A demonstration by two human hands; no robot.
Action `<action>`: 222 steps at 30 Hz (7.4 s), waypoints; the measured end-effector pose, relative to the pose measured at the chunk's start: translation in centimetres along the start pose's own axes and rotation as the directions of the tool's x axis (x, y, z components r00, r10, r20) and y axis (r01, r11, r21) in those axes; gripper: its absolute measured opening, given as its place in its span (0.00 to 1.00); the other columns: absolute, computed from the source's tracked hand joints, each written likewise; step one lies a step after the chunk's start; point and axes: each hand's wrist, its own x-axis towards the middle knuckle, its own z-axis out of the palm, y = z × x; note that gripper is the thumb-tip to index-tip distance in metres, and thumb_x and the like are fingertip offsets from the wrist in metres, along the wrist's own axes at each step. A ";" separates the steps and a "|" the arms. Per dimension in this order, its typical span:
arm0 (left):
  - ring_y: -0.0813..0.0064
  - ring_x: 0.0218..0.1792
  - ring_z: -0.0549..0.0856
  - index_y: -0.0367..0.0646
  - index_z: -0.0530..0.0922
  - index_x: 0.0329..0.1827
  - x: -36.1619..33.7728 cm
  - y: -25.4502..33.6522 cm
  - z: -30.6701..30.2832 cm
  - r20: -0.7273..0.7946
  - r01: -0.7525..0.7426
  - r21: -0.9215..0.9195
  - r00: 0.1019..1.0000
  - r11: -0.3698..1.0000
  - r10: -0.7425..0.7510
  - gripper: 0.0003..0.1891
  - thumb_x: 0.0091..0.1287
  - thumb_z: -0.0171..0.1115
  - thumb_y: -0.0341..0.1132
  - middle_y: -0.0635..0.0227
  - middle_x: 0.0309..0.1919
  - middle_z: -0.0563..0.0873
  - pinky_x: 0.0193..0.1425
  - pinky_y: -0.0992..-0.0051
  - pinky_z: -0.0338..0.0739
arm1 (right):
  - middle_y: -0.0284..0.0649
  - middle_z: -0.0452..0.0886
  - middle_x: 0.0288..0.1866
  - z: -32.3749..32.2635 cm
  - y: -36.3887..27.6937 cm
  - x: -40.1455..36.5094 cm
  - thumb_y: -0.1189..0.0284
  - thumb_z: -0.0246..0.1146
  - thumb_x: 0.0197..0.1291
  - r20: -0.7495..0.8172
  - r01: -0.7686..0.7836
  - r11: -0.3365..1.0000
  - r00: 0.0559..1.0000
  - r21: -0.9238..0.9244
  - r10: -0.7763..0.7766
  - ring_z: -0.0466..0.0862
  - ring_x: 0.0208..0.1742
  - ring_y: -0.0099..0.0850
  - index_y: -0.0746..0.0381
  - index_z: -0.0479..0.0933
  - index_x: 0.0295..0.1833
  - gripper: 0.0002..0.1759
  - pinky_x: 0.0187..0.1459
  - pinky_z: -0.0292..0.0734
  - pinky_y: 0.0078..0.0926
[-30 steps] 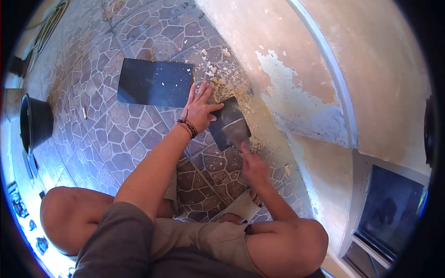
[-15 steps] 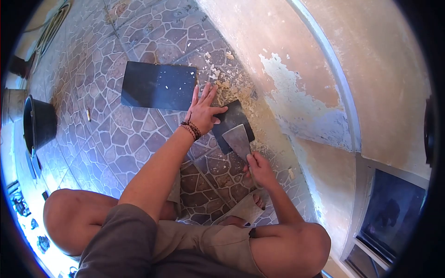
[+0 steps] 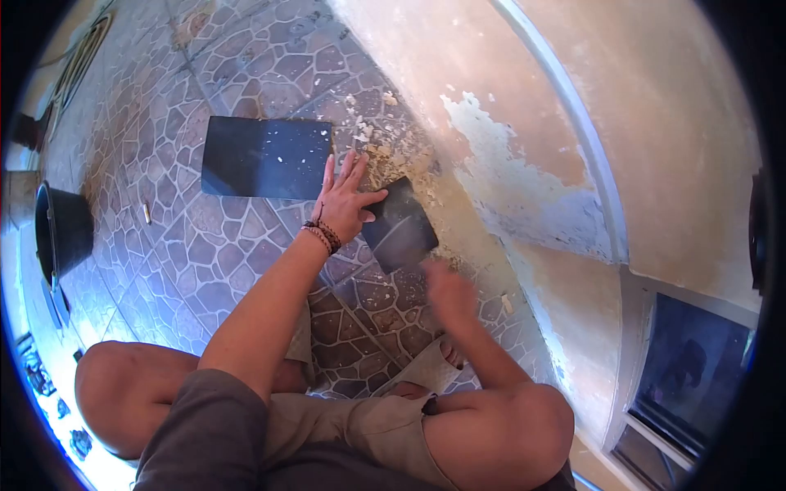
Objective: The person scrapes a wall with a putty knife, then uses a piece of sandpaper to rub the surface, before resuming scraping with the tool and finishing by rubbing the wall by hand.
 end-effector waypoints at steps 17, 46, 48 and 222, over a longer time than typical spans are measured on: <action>0.57 0.64 0.64 0.46 0.81 0.41 0.1 2.2 -0.9 -0.413 0.219 -0.047 0.884 0.975 -0.218 0.15 0.49 0.58 0.25 0.54 0.58 0.70 0.68 0.55 0.51 | 0.51 0.79 0.38 -15.0 2.6 -0.7 0.68 0.60 0.56 0.408 -0.117 0.831 0.902 0.543 -0.139 0.81 0.36 0.36 0.66 0.65 0.61 0.27 0.40 0.75 0.34; 0.84 0.26 0.70 0.29 0.63 0.61 7.5 13.9 1.0 0.120 -0.031 -0.920 0.927 -0.390 -0.357 0.27 0.66 0.53 0.43 0.73 0.23 0.73 0.31 0.80 0.69 | 0.65 0.75 0.44 -21.8 -12.9 5.5 0.73 0.49 0.53 0.057 -0.285 0.952 0.958 0.108 0.280 0.75 0.49 0.57 0.71 0.66 0.57 0.25 0.52 0.69 0.43; 0.86 0.26 0.69 0.30 0.70 0.53 7.5 15.6 1.3 0.008 -0.103 -0.974 0.876 -0.203 -0.482 0.22 0.66 0.53 0.42 0.74 0.22 0.72 0.30 0.81 0.68 | 0.65 0.75 0.44 -22.7 -12.7 4.2 0.73 0.49 0.53 -0.003 -0.220 0.962 0.975 0.162 0.224 0.75 0.49 0.57 0.71 0.66 0.57 0.25 0.52 0.69 0.43; 0.64 0.56 0.76 0.39 0.75 0.53 8.2 9.4 4.3 -0.239 -0.110 -0.963 0.771 0.246 -0.590 0.17 0.63 0.54 0.36 0.50 0.59 0.72 0.59 0.72 0.68 | 0.62 0.77 0.39 -17.5 -14.9 10.7 0.64 0.50 0.58 0.028 -0.243 0.966 0.970 0.092 0.242 0.78 0.44 0.56 0.68 0.70 0.54 0.23 0.47 0.72 0.47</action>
